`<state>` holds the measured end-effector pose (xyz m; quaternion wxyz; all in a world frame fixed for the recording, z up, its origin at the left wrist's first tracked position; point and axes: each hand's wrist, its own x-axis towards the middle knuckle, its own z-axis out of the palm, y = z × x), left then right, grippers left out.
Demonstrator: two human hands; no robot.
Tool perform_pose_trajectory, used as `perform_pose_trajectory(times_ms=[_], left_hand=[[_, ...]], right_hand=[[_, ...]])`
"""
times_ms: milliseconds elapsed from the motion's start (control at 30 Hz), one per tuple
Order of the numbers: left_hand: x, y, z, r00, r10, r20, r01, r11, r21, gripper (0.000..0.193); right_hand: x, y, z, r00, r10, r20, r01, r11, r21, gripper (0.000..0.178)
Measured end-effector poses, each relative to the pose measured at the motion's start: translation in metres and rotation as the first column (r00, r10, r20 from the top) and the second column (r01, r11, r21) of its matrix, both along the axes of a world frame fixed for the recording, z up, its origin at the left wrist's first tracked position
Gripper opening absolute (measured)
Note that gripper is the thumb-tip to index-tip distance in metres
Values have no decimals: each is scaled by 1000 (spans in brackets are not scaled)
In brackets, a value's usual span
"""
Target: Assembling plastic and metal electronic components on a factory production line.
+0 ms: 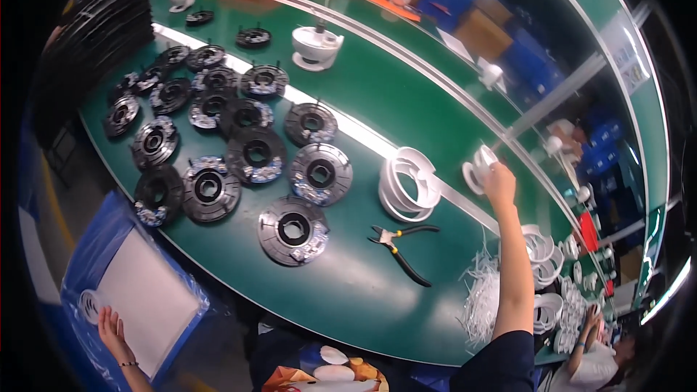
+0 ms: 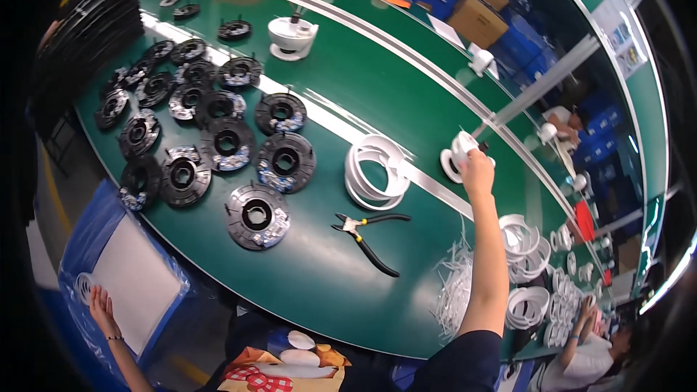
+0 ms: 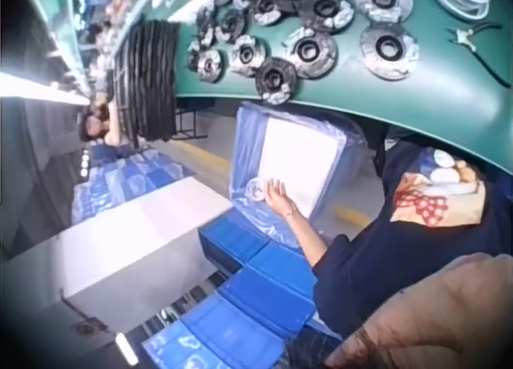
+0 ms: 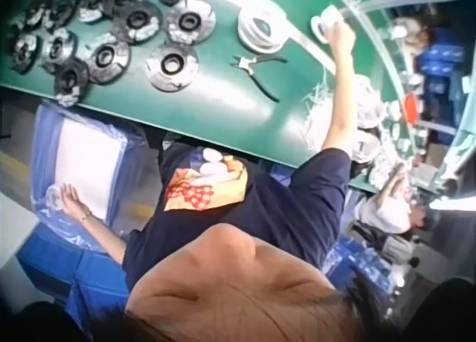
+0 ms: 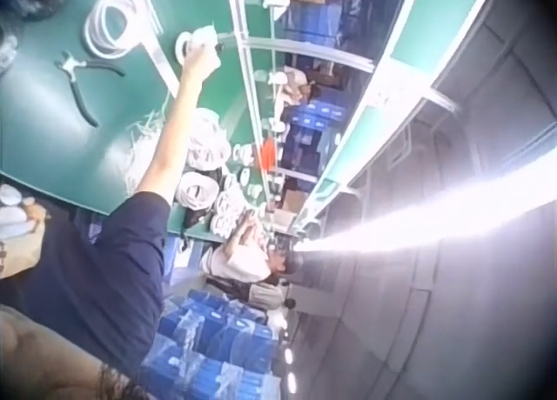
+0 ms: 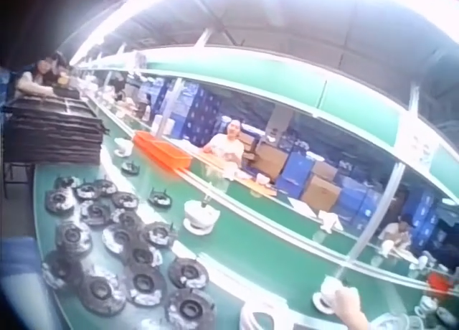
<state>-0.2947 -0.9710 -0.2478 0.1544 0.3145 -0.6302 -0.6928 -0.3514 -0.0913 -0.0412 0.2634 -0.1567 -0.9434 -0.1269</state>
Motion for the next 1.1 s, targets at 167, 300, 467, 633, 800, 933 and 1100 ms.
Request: perform_pose_trajectory(times_ms=[167, 300, 467, 633, 800, 933, 1100], left_hand=[[1, -82, -52, 982, 152, 108, -128, 971, -204, 33], [52, -143, -150, 950, 311, 20, -292, 911, -291, 16], [60, -78, -127, 749, 608, 263, -74, 472, -878, 15], [59, -102, -86, 726, 545, 419, 194, 421, -886, 38], [-21, -138, -108, 798, 475, 371, 382, 76, -921, 50], [-105, -130, -101, 644, 234, 728, 641, 356, -681, 57], [-156, -67, -111, 727, 64, 684, 618, 376, -691, 58]], right_hand=[[30, -66, -5, 950, 307, -57, -311, 946, -92, 20], [100, -68, -18, 964, 248, 92, -223, 949, -222, 38], [94, -141, 7, 988, 13, 152, -12, 1000, -2, 37], [94, -237, 26, 964, 236, -122, -161, 885, 437, 33], [120, -350, -11, 784, 488, 384, -437, 873, -216, 62], [114, -352, -35, 702, 451, 551, -409, 889, -207, 71], [124, -345, -44, 743, 452, 494, -440, 886, -148, 76]])
